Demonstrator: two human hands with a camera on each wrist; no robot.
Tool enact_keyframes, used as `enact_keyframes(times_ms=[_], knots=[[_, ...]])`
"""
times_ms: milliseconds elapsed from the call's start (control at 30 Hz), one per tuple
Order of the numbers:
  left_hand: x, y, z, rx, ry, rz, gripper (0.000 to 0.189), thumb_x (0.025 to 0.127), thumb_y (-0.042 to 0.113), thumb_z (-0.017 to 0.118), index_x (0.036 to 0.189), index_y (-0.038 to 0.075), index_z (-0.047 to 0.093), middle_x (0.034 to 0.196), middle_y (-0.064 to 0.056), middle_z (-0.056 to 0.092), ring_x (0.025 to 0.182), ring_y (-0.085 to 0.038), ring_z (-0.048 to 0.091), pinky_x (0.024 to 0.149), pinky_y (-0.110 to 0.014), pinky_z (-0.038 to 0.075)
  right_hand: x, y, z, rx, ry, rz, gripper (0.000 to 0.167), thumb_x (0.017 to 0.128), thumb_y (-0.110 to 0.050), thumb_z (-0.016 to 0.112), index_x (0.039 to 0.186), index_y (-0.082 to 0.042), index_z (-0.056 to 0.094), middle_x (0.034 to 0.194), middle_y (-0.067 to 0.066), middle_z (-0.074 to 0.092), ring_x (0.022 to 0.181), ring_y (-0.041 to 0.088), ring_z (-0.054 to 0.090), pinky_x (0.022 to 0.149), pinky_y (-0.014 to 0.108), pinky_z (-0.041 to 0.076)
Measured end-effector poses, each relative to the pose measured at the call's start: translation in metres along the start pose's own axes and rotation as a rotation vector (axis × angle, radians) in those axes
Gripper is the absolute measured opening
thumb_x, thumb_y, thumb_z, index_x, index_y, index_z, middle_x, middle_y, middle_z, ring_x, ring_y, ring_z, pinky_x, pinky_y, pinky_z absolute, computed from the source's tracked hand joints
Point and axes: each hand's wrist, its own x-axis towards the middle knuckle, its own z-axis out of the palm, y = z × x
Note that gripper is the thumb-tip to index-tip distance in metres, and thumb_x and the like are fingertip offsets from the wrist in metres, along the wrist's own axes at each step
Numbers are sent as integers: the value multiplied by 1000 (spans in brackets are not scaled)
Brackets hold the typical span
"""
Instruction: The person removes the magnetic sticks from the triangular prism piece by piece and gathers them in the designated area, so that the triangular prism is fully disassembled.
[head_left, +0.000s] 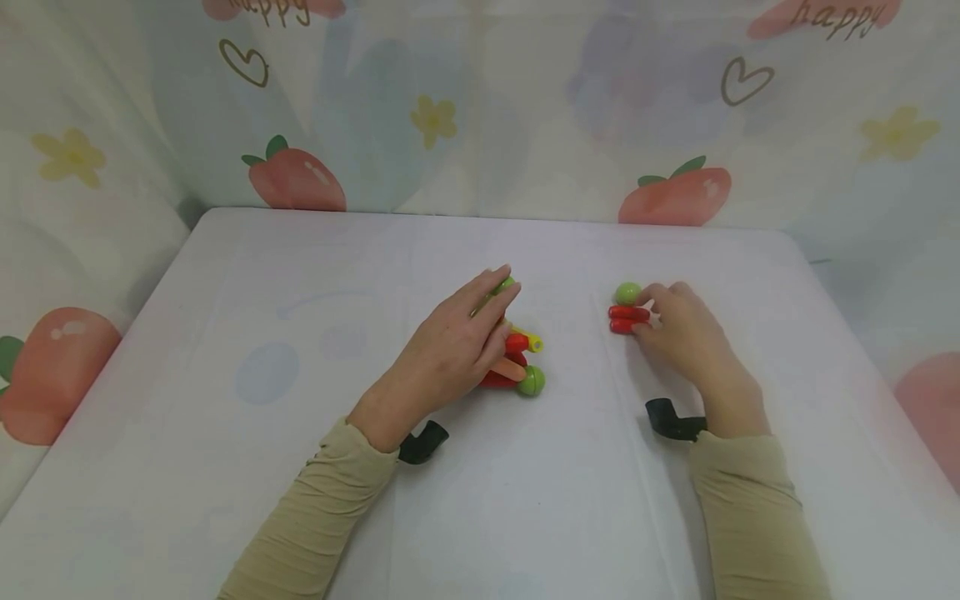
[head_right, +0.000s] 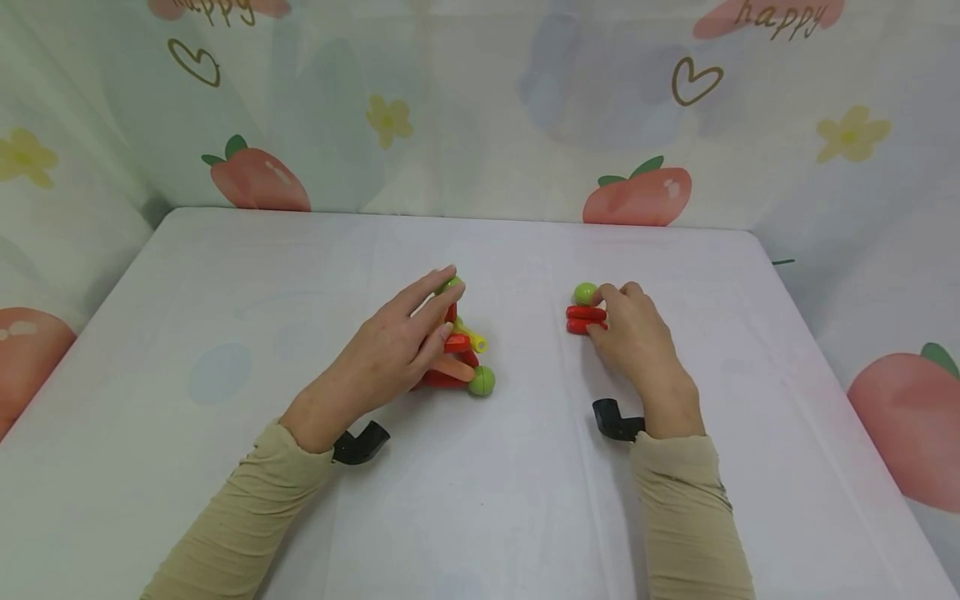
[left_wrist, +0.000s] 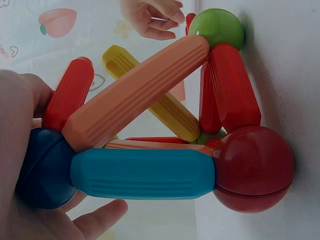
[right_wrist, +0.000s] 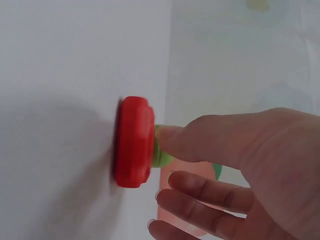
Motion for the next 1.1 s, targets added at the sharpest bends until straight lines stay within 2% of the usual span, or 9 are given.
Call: enact_keyframes(times_ms=[200, 433, 567, 733, 900, 1100], knots=[[0, 0, 0, 1, 2, 0, 45, 103, 19, 48, 144, 1, 49, 153, -14, 44, 144, -26, 40, 119, -34, 34, -6, -13, -7, 48, 28, -80, 35, 94, -13, 65, 126, -1, 56, 118, 23, 51, 107, 39, 51, 86, 53, 53], [0, 0, 0, 4, -1, -6, 46, 103, 20, 48, 145, 1, 48, 153, -14, 43, 144, -25, 40, 119, -33, 34, -21, -40, -14, 157, 27, -324, 25, 95, -10, 62, 119, -5, 63, 113, 13, 60, 101, 27, 58, 89, 48, 52], [0, 0, -1, 6, -7, -17, 47, 103, 21, 48, 146, 3, 47, 155, -12, 42, 145, -24, 39, 119, -33, 33, -26, -53, -14, 173, 23, -414, 21, 94, -10, 64, 116, -7, 64, 110, 7, 62, 98, 22, 61, 87, 46, 54], [0, 0, -1, 13, 0, -11, 46, 103, 20, 49, 146, 3, 48, 154, -13, 43, 144, -24, 40, 118, -33, 34, -30, -65, -9, 172, 30, -491, 23, 93, -6, 65, 116, -7, 64, 109, 7, 63, 99, 24, 62, 86, 46, 55], [1, 0, -1, 14, 5, 3, 47, 103, 20, 49, 146, 2, 46, 153, -14, 44, 143, -26, 42, 118, -34, 35, -35, -81, 1, 182, 92, -609, 25, 90, -3, 68, 115, -8, 64, 109, 3, 63, 97, 18, 62, 84, 40, 56], [2, 0, 0, 2, 14, 7, 47, 103, 18, 47, 147, 1, 44, 153, -15, 44, 142, -26, 43, 117, -34, 36, -43, -98, 9, 193, 123, -703, 30, 90, -6, 70, 120, -5, 64, 116, 5, 62, 107, 20, 60, 92, 39, 55]])
